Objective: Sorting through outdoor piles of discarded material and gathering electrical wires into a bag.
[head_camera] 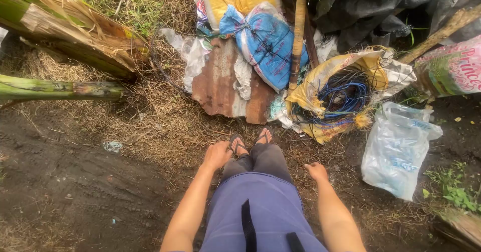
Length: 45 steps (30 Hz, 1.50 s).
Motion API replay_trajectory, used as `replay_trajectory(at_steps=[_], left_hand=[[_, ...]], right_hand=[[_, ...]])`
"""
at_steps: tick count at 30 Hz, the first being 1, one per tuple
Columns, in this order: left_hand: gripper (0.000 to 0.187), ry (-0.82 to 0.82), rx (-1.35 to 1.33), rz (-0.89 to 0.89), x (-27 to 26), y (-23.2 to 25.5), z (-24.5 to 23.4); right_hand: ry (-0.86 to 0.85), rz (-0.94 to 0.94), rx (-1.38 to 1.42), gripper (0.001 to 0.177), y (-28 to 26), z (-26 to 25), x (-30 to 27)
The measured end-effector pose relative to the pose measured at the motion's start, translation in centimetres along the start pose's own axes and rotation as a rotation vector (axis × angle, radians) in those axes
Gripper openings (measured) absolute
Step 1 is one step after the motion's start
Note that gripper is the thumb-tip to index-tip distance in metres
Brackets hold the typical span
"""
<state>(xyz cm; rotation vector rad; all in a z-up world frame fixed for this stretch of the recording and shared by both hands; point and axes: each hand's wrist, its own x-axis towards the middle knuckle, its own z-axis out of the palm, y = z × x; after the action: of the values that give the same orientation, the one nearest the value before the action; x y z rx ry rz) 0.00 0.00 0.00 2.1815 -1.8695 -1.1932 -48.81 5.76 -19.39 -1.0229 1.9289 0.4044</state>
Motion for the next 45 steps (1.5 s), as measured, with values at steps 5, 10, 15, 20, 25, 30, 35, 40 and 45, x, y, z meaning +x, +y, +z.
replay_trajectory(at_steps=[5, 10, 15, 20, 25, 30, 35, 40, 45], left_hand=[[0.037, -0.136, 0.050, -0.033, 1.6, 1.0, 0.0], [0.043, -0.031, 0.023, 0.026, 4.2, 2.0, 0.2], [0.043, 0.046, 0.004, 0.068, 6.7, 4.0, 1.2], [0.042, -0.103, 0.019, 0.004, 7.3, 7.4, 0.5], [0.047, -0.166, 0.025, 0.035, 8.7, 4.4, 1.9], [0.082, 0.101, -0.285, -0.105, 11.4, -1.7, 1.6], [0.063, -0.017, -0.139, -0.365, 17.8, -13.3, 5.9], [0.064, -0.115, 0.146, -0.405, 23.0, -22.8, 5.1], [0.075, -0.089, -0.203, -0.266, 27.1, -27.5, 1.8]], right_hand=[[-0.032, 0.030, 0.065, 0.061, -2.0, -1.8, -1.3], [-0.042, -0.045, 0.113, 0.063, -7.7, -4.2, -0.3], [-0.031, -0.227, 0.203, 0.055, -13.0, -8.8, -0.1], [-0.029, -0.192, 0.284, 0.056, -11.6, -9.6, 0.9], [0.004, -0.100, 0.158, 0.057, -5.9, -5.8, 2.1], [-0.097, 0.098, 0.045, 0.064, -2.6, -0.7, 1.1], [-0.078, 0.183, 0.084, 0.060, -5.6, 3.9, 2.2], [0.144, 0.143, 0.210, 0.052, -15.0, 10.5, 3.1], [0.255, -0.031, 0.557, 0.043, -31.4, 14.0, 0.2]])
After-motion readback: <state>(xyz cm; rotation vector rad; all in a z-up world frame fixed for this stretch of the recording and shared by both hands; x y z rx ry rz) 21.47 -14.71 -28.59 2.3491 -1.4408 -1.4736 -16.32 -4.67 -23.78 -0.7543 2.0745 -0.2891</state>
